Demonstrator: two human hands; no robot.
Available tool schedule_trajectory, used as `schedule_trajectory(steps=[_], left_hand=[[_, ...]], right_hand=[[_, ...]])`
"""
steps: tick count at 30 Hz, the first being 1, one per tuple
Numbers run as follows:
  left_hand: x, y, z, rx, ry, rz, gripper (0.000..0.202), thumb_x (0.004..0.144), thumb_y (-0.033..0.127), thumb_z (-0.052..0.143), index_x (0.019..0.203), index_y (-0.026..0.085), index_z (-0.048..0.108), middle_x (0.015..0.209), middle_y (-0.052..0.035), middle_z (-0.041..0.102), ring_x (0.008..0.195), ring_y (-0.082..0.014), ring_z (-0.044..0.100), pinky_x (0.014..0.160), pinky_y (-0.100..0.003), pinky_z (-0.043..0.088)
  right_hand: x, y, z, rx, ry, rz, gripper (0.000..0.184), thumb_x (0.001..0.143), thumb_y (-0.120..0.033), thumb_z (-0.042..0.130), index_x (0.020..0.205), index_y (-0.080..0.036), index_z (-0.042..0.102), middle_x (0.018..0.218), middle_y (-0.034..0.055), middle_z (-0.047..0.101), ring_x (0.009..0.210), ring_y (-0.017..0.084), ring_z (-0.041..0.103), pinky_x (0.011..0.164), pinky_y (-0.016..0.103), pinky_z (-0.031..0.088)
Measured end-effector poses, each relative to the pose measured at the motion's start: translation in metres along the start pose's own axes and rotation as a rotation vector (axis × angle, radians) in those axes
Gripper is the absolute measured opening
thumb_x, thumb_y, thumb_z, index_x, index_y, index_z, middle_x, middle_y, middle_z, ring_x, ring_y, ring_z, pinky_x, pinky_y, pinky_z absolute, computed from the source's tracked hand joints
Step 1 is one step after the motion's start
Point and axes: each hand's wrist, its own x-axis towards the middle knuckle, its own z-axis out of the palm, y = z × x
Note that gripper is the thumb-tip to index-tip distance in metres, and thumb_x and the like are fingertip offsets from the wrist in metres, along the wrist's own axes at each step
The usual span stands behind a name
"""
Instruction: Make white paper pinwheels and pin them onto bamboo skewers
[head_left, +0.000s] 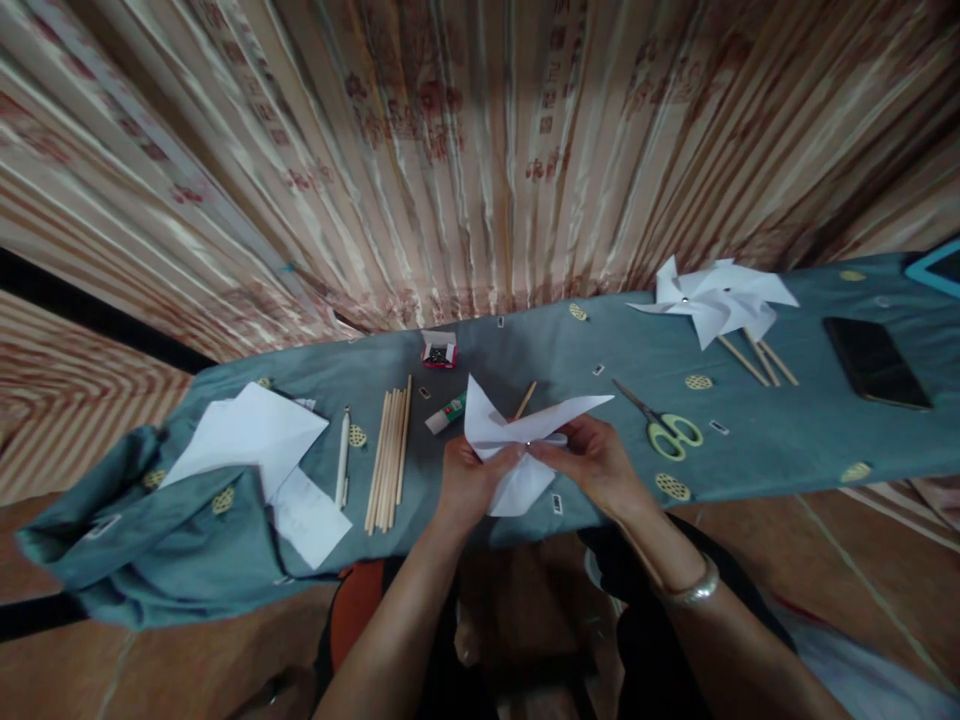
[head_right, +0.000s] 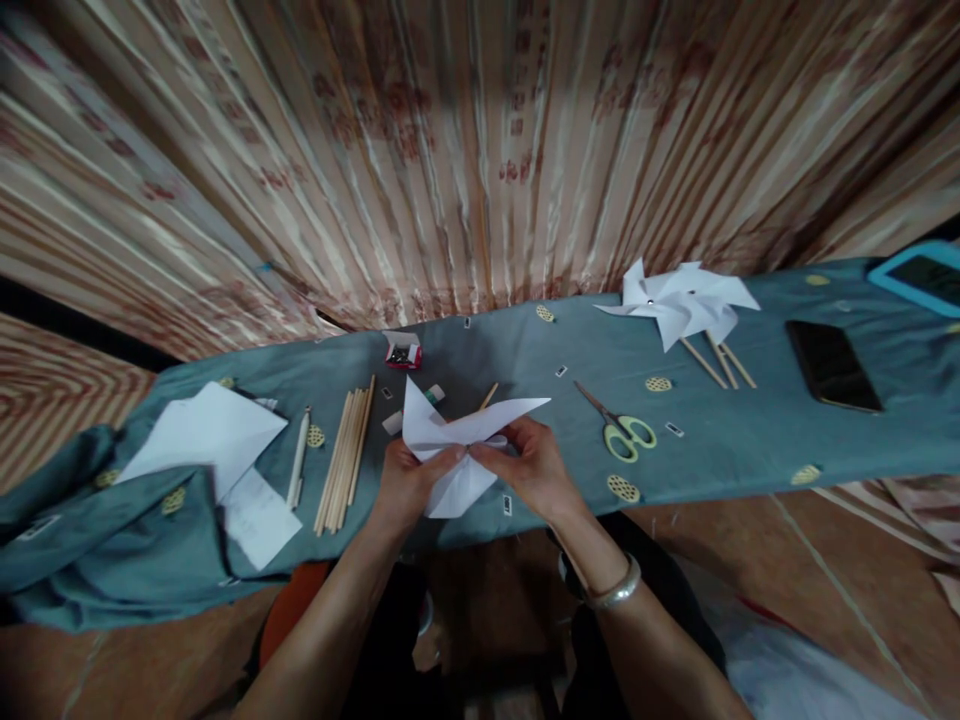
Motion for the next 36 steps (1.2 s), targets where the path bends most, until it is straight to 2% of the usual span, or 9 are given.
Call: schedule_trajectory(steps=[6, 11, 17, 21, 25, 28, 31, 33, 36], left_hand=[[0.001, -0.004, -0.009, 0.016, 0.027, 0.012, 0.030, 0.054, 0.030, 0.086, 0.075, 0.012, 0.077, 0.073, -0.0060, 0.076, 0.061, -0.0180, 0.067, 0.061, -0.027, 0.052], [-0.001, -0.004, -0.014, 0.034, 0.058, -0.002, 0.035, 0.054, 0.030, 0.086, 0.081, 0.011, 0.077, 0.078, -0.0067, 0.077, 0.066, -0.0201, 0.070, 0.064, -0.029, 0.054], [0.001, -0.005, -0.013, 0.018, 0.054, -0.025, 0.036, 0.053, 0.031, 0.087, 0.083, 0.012, 0.077, 0.079, -0.0066, 0.078, 0.067, -0.0205, 0.070, 0.066, -0.030, 0.055], [0.002, -0.005, -0.010, 0.030, 0.062, -0.031, 0.032, 0.053, 0.029, 0.086, 0.079, 0.012, 0.077, 0.078, -0.0065, 0.077, 0.066, -0.0205, 0.070, 0.065, -0.030, 0.055], [0.002, -0.004, -0.006, 0.015, 0.023, -0.035, 0.031, 0.054, 0.029, 0.086, 0.079, 0.013, 0.077, 0.075, -0.0056, 0.077, 0.067, -0.0204, 0.070, 0.066, -0.030, 0.055], [0.005, -0.002, -0.005, -0.005, -0.027, -0.015, 0.034, 0.057, 0.036, 0.085, 0.080, 0.014, 0.077, 0.077, -0.0063, 0.077, 0.068, -0.0196, 0.070, 0.068, -0.029, 0.055], [0.012, -0.003, -0.006, -0.024, -0.042, 0.052, 0.045, 0.070, 0.055, 0.072, 0.088, 0.014, 0.077, 0.084, -0.0089, 0.077, 0.076, -0.0214, 0.071, 0.074, -0.032, 0.055], [0.019, -0.006, -0.008, 0.082, -0.012, 0.109, 0.047, 0.080, 0.057, 0.060, 0.091, 0.014, 0.076, 0.087, -0.0103, 0.076, 0.081, -0.0224, 0.070, 0.076, -0.033, 0.055], [0.028, -0.015, -0.009, 0.452, -0.009, 0.270, 0.027, 0.083, 0.038, 0.061, 0.093, 0.017, 0.075, 0.095, -0.0098, 0.075, 0.088, -0.0227, 0.068, 0.081, -0.034, 0.054]], right_hand=[[0.003, 0.009, 0.009, 0.057, -0.010, -0.004, 0.033, 0.060, -0.034, 0.086, 0.088, -0.020, 0.074, 0.087, 0.0043, 0.078, 0.079, 0.021, 0.071, 0.073, 0.033, 0.056], [0.004, 0.012, 0.012, 0.064, -0.030, -0.004, 0.030, 0.062, -0.033, 0.085, 0.087, -0.020, 0.074, 0.087, 0.0037, 0.078, 0.078, 0.021, 0.070, 0.073, 0.033, 0.056], [0.005, 0.012, 0.008, -0.001, -0.068, 0.019, 0.026, 0.064, -0.035, 0.082, 0.085, -0.020, 0.078, 0.084, 0.0034, 0.078, 0.076, 0.022, 0.071, 0.074, 0.034, 0.056], [0.006, 0.009, 0.005, -0.084, -0.087, 0.002, 0.028, 0.067, -0.039, 0.079, 0.087, -0.020, 0.078, 0.088, 0.0050, 0.078, 0.083, 0.025, 0.071, 0.080, 0.038, 0.057], [0.006, 0.006, 0.001, -0.127, -0.105, 0.005, 0.026, 0.070, -0.038, 0.076, 0.089, -0.020, 0.078, 0.091, 0.0053, 0.078, 0.088, 0.026, 0.071, 0.083, 0.038, 0.056], [0.006, 0.000, -0.006, -0.087, -0.068, 0.013, 0.026, 0.067, -0.037, 0.079, 0.089, -0.021, 0.078, 0.090, 0.0047, 0.078, 0.086, 0.024, 0.071, 0.080, 0.036, 0.057], [0.005, -0.012, -0.021, 0.027, 0.017, 0.023, 0.026, 0.061, -0.034, 0.085, 0.084, -0.023, 0.078, 0.085, 0.0021, 0.078, 0.079, 0.021, 0.071, 0.077, 0.033, 0.057], [0.003, -0.021, -0.034, 0.124, 0.084, 0.036, 0.026, 0.058, -0.034, 0.088, 0.080, -0.025, 0.078, 0.079, -0.0002, 0.077, 0.072, 0.018, 0.071, 0.073, 0.031, 0.058], [-0.001, -0.033, -0.053, 0.230, 0.165, 0.041, 0.024, 0.052, -0.034, 0.092, 0.067, -0.026, 0.075, 0.066, -0.0030, 0.074, 0.059, 0.013, 0.067, 0.065, 0.024, 0.058]])
